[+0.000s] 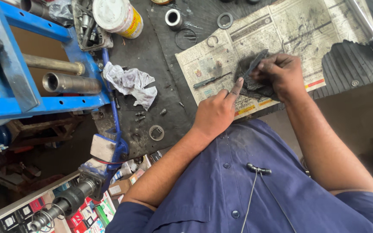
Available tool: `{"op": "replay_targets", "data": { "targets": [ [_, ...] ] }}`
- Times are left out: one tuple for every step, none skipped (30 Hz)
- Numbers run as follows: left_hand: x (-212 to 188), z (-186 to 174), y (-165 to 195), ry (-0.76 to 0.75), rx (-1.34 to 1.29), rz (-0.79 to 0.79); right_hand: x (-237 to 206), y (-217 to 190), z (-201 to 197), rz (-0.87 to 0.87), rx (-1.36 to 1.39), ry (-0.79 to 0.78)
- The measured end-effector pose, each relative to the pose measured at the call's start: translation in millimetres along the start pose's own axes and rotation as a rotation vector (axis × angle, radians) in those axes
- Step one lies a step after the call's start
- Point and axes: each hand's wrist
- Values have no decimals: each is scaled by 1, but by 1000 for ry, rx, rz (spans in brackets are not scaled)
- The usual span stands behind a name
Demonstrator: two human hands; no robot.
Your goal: The person scrapes carbon deposits from a round metal engine part using a small brush over newspaper, wipes the part and their hands with rags, then fits the cleaned part into a larger cylindrical housing and presses the pieces together by hand.
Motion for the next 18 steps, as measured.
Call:
{"op": "replay_targets", "data": {
  "targets": [
    [0,0,0,-13,20,-9,0,0,1,-26,32,41],
    [0,0,0,-3,10,-1,1,1,1,-57,65,77],
    [0,0,1,8,2,6,1,1,1,-46,59,72],
    [0,0,1,19,-5,11,1,1,1,-34,53,66],
    [0,1,1,23,-9,12,1,1,1,-23,48,61],
    [0,1,0,25,-14,14,1,0,1,-23,29,19],
    [0,1,0,24,-23,15,0,0,1,-19,8,-21],
    [0,1,0,8,-15,10,-1,-1,1,-14,-13,-59],
    [0,1,0,-8,-7,6,-1,-1,1,-2,12,4],
    [0,2,0,-22,4,3,0,-1,2,7,37,64],
    [0,2,0,-18,1,6,0,-2,2,14,62,121],
    [0,2,0,-14,-2,7,1,-2,2,15,55,106],
    [0,3,0,-9,-3,8,1,-2,2,17,49,89],
    [0,3,-1,6,-8,11,2,-2,3,19,44,73],
    [0,3,0,17,-15,13,2,-2,2,26,25,36],
    [0,3,-1,28,-24,17,2,-2,2,32,5,1],
    [0,3,0,14,-12,11,2,-2,1,39,-16,-30],
    [0,3,0,-1,-1,5,2,-1,1,11,32,11]
  ]
}}
Point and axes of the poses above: each hand's wrist, its own x-axis towards the middle knuckle, its own z-axis out of the palm, y = z × x, and after that the axes turned 5 degrees about -y, right-handed
